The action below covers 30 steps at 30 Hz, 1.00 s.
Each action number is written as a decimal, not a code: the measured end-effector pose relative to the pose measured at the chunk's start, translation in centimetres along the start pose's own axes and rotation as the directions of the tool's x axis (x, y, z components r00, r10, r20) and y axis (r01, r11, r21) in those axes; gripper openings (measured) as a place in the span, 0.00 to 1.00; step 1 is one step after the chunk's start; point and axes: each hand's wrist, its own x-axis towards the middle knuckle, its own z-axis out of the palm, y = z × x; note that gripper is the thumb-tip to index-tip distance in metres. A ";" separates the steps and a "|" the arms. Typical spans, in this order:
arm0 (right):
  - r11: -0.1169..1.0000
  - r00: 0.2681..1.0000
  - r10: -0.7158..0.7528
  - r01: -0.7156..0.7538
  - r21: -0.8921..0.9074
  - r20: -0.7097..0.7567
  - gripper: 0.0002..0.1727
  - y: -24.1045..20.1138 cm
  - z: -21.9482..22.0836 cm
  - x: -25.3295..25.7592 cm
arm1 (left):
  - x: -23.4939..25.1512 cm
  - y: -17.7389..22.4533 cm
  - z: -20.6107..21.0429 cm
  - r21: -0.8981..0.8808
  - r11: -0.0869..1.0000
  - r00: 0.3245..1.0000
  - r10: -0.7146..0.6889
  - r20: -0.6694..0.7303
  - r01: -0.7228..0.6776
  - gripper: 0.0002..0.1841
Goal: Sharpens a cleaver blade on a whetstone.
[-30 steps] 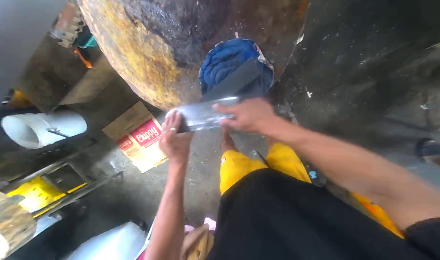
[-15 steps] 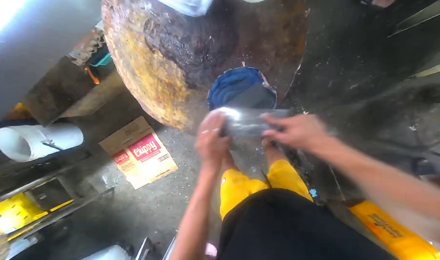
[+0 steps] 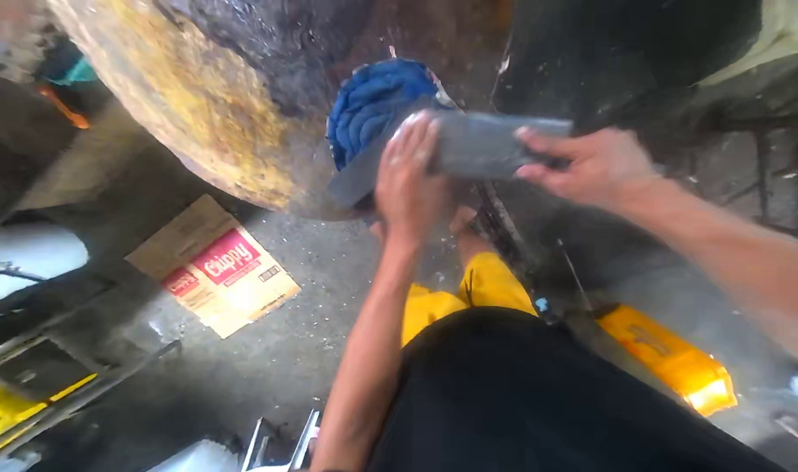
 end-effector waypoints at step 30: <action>0.981 0.978 -0.177 0.166 0.102 0.112 0.31 -4.5 4.2 1.9 | -4.5 -4.0 -4.0 0.087 0.988 0.983 -0.115 -0.141 0.128 0.29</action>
